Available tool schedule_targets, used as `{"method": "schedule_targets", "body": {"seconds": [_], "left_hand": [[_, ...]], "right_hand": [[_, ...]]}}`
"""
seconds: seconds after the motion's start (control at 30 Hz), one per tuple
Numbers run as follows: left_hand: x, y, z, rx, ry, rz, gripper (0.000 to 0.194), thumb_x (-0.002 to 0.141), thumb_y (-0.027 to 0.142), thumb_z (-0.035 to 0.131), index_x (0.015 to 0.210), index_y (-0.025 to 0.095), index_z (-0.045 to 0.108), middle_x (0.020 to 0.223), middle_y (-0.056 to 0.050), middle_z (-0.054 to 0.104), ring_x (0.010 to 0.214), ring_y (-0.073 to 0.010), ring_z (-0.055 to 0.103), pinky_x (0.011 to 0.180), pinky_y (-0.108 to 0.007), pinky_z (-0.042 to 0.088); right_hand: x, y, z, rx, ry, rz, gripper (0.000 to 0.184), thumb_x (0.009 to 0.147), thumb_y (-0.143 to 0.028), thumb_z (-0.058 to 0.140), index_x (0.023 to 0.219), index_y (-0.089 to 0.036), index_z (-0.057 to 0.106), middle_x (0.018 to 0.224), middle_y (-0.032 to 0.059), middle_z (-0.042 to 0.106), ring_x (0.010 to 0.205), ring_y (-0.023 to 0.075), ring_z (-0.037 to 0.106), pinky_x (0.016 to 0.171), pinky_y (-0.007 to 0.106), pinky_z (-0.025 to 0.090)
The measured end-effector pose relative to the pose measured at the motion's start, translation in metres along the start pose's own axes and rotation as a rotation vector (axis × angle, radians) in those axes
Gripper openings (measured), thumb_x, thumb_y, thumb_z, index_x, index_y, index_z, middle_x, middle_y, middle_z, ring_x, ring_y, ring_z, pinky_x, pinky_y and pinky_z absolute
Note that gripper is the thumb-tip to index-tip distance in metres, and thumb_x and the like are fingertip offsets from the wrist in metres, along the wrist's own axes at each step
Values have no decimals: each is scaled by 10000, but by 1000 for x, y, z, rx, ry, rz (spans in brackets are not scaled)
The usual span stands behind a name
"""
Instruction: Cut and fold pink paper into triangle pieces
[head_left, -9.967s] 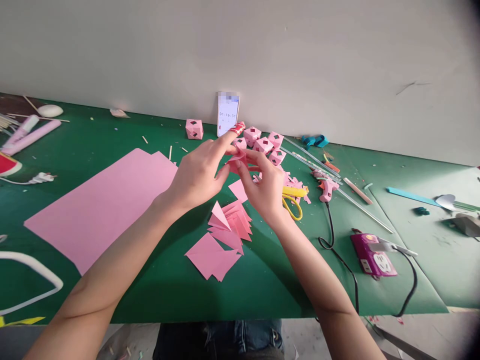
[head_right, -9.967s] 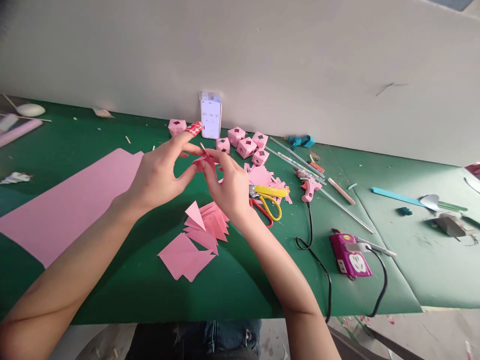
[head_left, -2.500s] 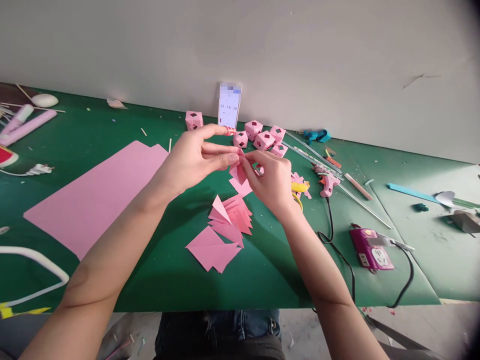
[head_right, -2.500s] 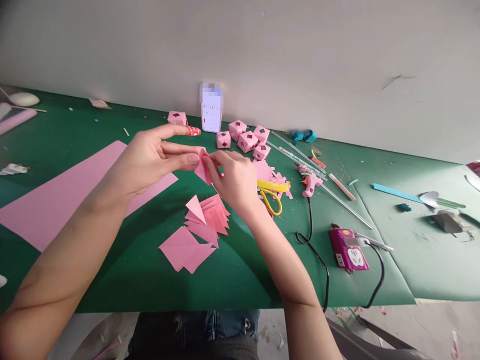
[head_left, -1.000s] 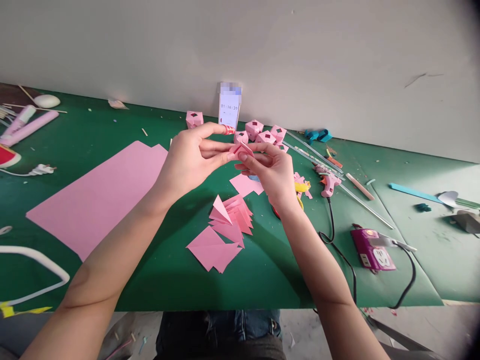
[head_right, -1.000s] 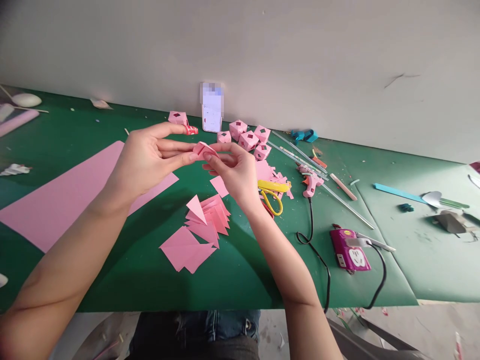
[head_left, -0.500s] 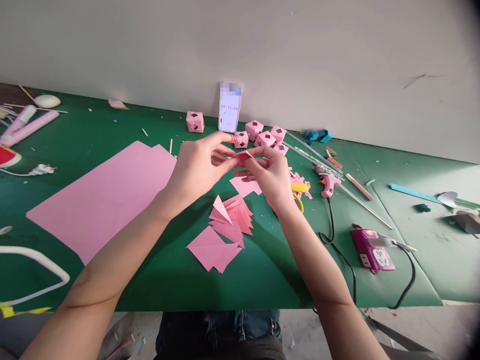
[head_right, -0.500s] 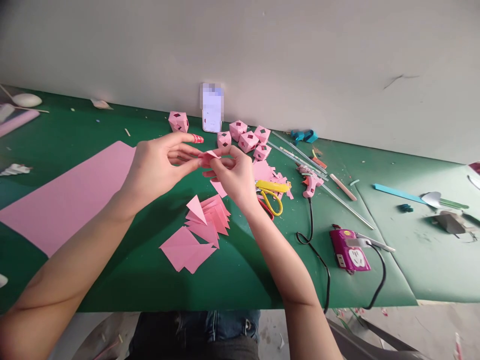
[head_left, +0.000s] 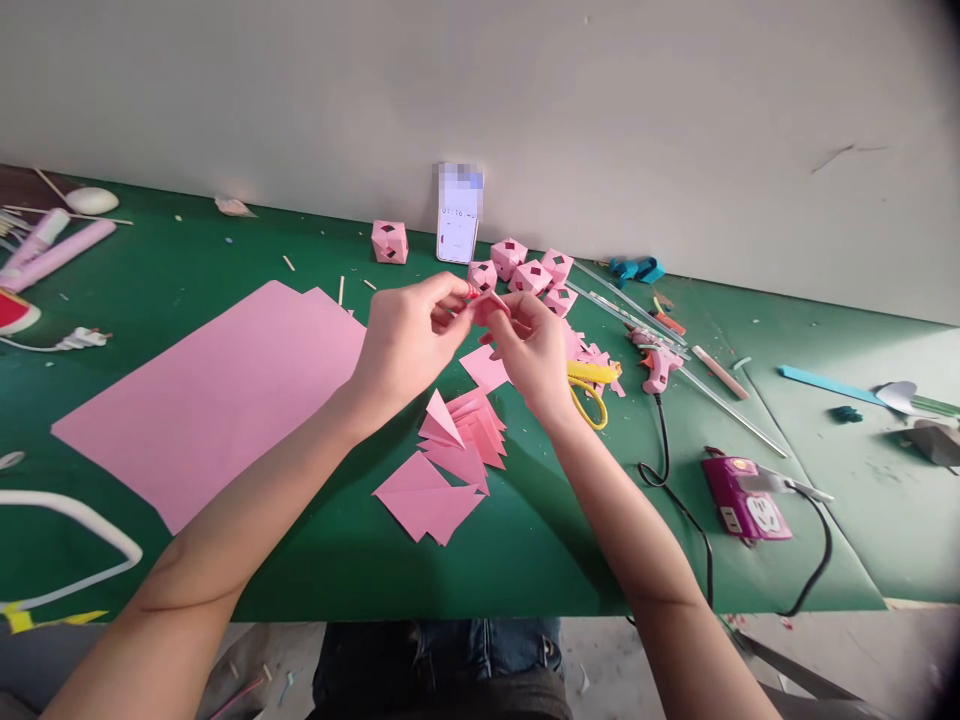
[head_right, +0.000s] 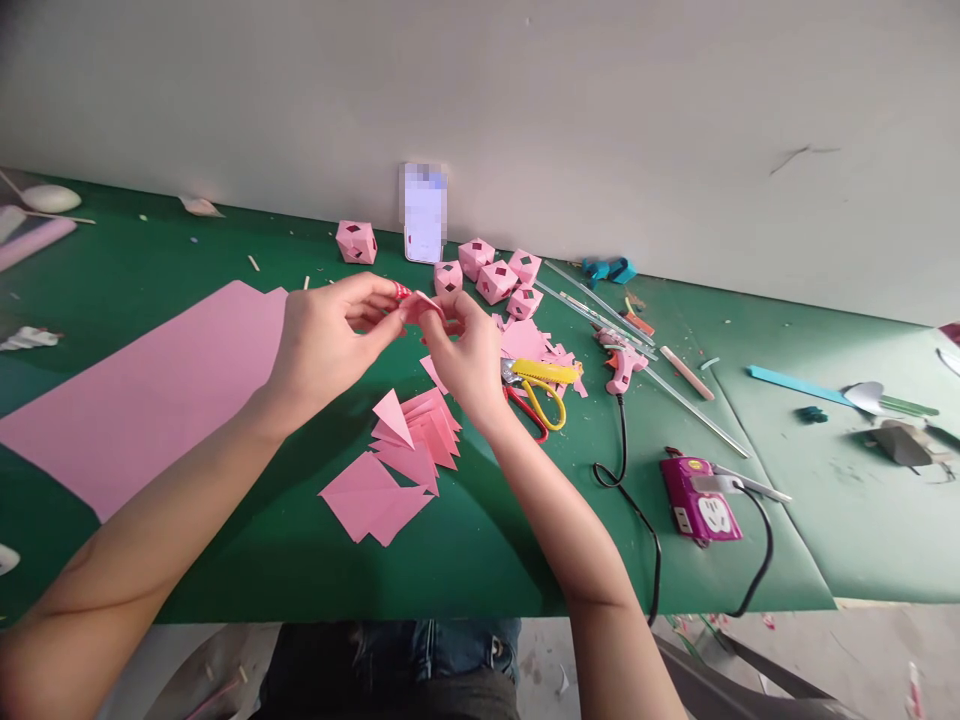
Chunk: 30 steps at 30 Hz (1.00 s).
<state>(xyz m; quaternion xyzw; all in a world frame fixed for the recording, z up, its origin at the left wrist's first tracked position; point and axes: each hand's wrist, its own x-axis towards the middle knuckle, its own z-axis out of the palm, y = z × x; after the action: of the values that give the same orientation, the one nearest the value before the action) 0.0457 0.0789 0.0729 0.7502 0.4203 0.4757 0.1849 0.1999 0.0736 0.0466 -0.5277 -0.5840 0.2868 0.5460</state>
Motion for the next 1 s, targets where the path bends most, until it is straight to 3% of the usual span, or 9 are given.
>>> {"method": "schedule_targets", "body": {"seconds": [0.13, 0.23, 0.3, 0.4, 0.6, 1.0], "left_hand": [[5, -7, -9, 117, 3, 62, 87, 903, 149, 689, 896, 189, 766, 853, -37, 818, 766, -193, 782, 775, -325, 644], [7, -10, -12, 118, -8, 61, 103, 891, 145, 705, 949, 196, 773, 880, -33, 827, 807, -202, 797, 802, -329, 653], [7, -10, -11, 97, 14, 65, 170, 884, 130, 716, 1033, 196, 765, 888, -28, 831, 832, -201, 805, 815, -321, 657], [6, -8, -10, 107, 17, 86, 261, 883, 105, 715, 1125, 200, 739, 888, -16, 833, 857, -197, 811, 829, -311, 659], [5, -2, -11, 152, -21, 100, 275, 874, 89, 720, 1120, 210, 723, 900, -10, 836, 842, -196, 809, 830, -318, 654], [7, -4, -17, 194, 96, 43, 313, 874, 105, 692, 1163, 224, 675, 883, 6, 813, 853, -191, 792, 836, -312, 647]], "right_hand": [[-1, -3, -6, -240, 30, -273, 199, 949, -343, 676, 1133, -271, 687, 1113, 40, 766, 870, 160, 714, 697, 288, 573], [-3, -4, -8, -331, 44, -416, 93, 966, -273, 635, 971, -254, 725, 972, 20, 783, 856, 167, 719, 735, 307, 567], [-3, -5, -9, -322, 27, -344, 107, 958, -252, 627, 898, -244, 715, 856, -4, 779, 788, 159, 726, 695, 296, 562], [-2, -5, -9, -292, -22, -234, 86, 936, -262, 638, 896, -243, 712, 865, -16, 795, 776, 156, 739, 693, 290, 569], [0, -7, -10, -349, 14, -268, 50, 847, -238, 651, 820, -241, 692, 846, -1, 787, 770, 174, 709, 691, 322, 548], [9, 0, -19, -145, 56, 16, 74, 782, -192, 621, 790, -220, 689, 848, 25, 789, 772, 187, 735, 669, 327, 568]]}}
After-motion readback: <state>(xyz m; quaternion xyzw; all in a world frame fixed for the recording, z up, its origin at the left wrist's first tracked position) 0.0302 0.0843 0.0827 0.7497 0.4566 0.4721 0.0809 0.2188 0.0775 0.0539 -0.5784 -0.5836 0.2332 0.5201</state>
